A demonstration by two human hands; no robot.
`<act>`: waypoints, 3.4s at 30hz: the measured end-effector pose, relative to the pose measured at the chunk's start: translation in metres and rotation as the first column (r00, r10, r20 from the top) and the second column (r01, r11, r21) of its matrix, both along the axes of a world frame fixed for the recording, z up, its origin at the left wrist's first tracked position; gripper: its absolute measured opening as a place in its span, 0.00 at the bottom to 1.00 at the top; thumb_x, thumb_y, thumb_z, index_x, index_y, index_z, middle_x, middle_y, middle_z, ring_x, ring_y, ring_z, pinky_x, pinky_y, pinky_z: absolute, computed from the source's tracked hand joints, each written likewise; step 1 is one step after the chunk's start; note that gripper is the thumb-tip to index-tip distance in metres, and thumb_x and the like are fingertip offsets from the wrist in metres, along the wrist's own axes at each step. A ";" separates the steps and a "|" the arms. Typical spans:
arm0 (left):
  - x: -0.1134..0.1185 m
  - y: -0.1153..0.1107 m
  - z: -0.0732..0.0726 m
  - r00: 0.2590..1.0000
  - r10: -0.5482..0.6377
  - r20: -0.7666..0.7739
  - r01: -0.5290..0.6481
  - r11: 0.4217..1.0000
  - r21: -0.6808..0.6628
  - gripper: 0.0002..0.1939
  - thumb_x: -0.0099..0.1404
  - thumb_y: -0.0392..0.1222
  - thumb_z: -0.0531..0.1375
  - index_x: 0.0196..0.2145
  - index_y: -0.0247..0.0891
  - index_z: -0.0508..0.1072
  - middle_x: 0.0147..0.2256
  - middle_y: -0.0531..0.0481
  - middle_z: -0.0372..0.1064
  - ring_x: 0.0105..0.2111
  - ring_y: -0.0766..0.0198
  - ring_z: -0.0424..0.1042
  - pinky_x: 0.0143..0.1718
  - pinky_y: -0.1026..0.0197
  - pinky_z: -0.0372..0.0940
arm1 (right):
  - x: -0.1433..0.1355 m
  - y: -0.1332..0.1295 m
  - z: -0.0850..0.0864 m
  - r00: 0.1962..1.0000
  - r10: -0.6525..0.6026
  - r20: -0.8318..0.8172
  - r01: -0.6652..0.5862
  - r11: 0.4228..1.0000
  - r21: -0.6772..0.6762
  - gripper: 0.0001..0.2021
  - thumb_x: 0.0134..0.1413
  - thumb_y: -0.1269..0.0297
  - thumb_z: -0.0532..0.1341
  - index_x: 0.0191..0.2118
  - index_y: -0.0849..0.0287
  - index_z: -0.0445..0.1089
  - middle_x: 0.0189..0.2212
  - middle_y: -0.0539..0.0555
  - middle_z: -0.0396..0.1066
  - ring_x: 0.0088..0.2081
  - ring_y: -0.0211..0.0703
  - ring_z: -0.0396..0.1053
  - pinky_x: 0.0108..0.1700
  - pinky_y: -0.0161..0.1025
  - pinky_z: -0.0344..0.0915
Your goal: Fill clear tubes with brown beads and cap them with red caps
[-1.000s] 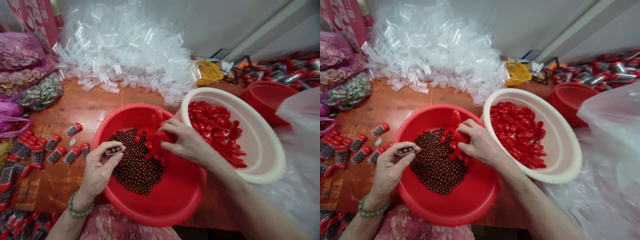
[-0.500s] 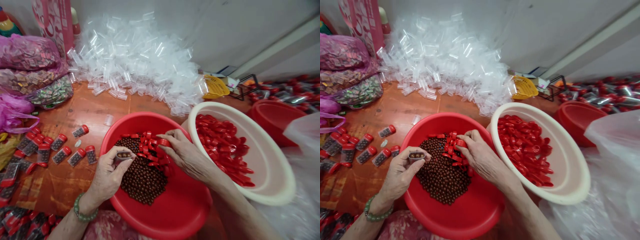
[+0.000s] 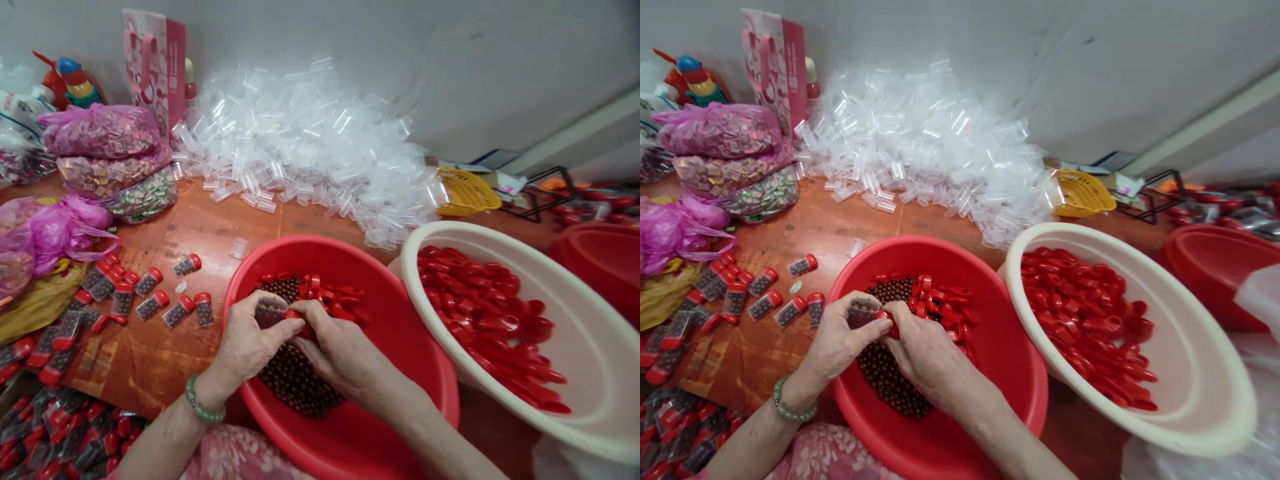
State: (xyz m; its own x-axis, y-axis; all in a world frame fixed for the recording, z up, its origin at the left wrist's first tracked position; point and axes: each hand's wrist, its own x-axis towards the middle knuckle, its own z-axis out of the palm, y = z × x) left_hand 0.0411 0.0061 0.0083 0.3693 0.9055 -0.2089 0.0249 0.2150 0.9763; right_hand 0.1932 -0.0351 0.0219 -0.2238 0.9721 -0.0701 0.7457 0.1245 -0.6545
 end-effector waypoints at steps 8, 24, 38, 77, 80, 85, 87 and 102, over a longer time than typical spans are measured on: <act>-0.006 0.000 -0.004 0.992 0.040 0.120 -0.029 0.995 -0.093 0.11 0.51 0.40 0.66 0.33 0.35 0.74 0.29 0.52 0.72 0.29 0.68 0.69 0.34 0.64 0.64 | 0.023 -0.018 0.005 0.942 -0.098 -0.320 0.143 0.983 0.118 0.11 0.55 0.61 0.62 0.44 0.54 0.73 0.42 0.56 0.76 0.44 0.46 0.75 0.45 0.40 0.72; -0.006 -0.004 -0.008 0.988 0.056 0.147 -0.052 0.998 -0.029 0.08 0.54 0.37 0.65 0.34 0.36 0.74 0.31 0.51 0.73 0.32 0.66 0.70 0.37 0.64 0.66 | -0.001 -0.006 -0.001 0.991 -0.051 -0.126 0.092 0.935 0.343 0.15 0.60 0.66 0.58 0.51 0.54 0.73 0.44 0.56 0.77 0.43 0.47 0.76 0.46 0.42 0.74; -0.009 -0.006 -0.005 0.972 -0.089 0.219 0.101 0.994 -0.045 0.07 0.61 0.35 0.58 0.39 0.35 0.69 0.34 0.49 0.71 0.34 0.65 0.73 0.40 0.63 0.67 | 0.020 0.011 0.013 0.942 -0.110 -0.318 0.190 0.953 0.235 0.16 0.58 0.67 0.61 0.51 0.46 0.73 0.40 0.50 0.77 0.40 0.42 0.75 0.44 0.38 0.73; -0.002 0.006 -0.011 0.798 0.023 0.602 0.362 0.781 -0.509 0.22 0.38 0.48 0.75 0.24 0.30 0.73 0.21 0.53 0.68 0.24 0.70 0.67 0.31 0.65 0.62 | -0.010 0.028 0.001 0.877 0.154 0.456 -0.386 0.791 0.475 0.28 0.59 0.51 0.54 0.54 0.72 0.58 0.38 0.68 0.72 0.38 0.55 0.72 0.37 0.48 0.71; -0.003 0.008 -0.014 0.793 0.014 0.609 0.389 0.757 -0.525 0.23 0.36 0.49 0.75 0.23 0.30 0.73 0.21 0.52 0.69 0.22 0.70 0.68 0.29 0.66 0.63 | -0.009 0.027 -0.002 0.892 0.171 0.419 -0.375 0.798 0.472 0.29 0.58 0.51 0.56 0.55 0.72 0.57 0.38 0.68 0.72 0.37 0.54 0.72 0.38 0.48 0.71; -0.007 0.018 -0.018 0.751 -0.045 0.659 0.491 0.706 -0.511 0.32 0.49 0.66 0.65 0.28 0.28 0.76 0.21 0.45 0.73 0.22 0.65 0.71 0.29 0.63 0.67 | -0.009 0.026 -0.010 0.936 0.145 0.320 -0.303 0.794 0.526 0.27 0.53 0.57 0.59 0.55 0.68 0.57 0.38 0.65 0.72 0.37 0.52 0.73 0.38 0.46 0.72; -0.008 0.022 -0.018 0.712 -0.071 0.698 0.564 0.650 -0.509 0.39 0.57 0.73 0.52 0.31 0.27 0.76 0.23 0.40 0.74 0.25 0.59 0.74 0.32 0.60 0.68 | -0.009 0.026 -0.012 0.939 0.134 0.316 -0.295 0.785 0.544 0.28 0.51 0.56 0.60 0.54 0.68 0.58 0.37 0.64 0.72 0.37 0.52 0.73 0.38 0.46 0.72; -0.004 0.021 -0.011 0.695 0.091 0.713 0.505 0.644 -0.575 0.40 0.72 0.57 0.32 0.44 0.26 0.76 0.29 0.37 0.77 0.28 0.60 0.77 0.37 0.59 0.69 | -0.010 0.028 -0.016 0.952 0.141 0.272 -0.282 0.747 0.602 0.28 0.50 0.58 0.61 0.56 0.63 0.56 0.37 0.61 0.73 0.35 0.51 0.74 0.36 0.46 0.71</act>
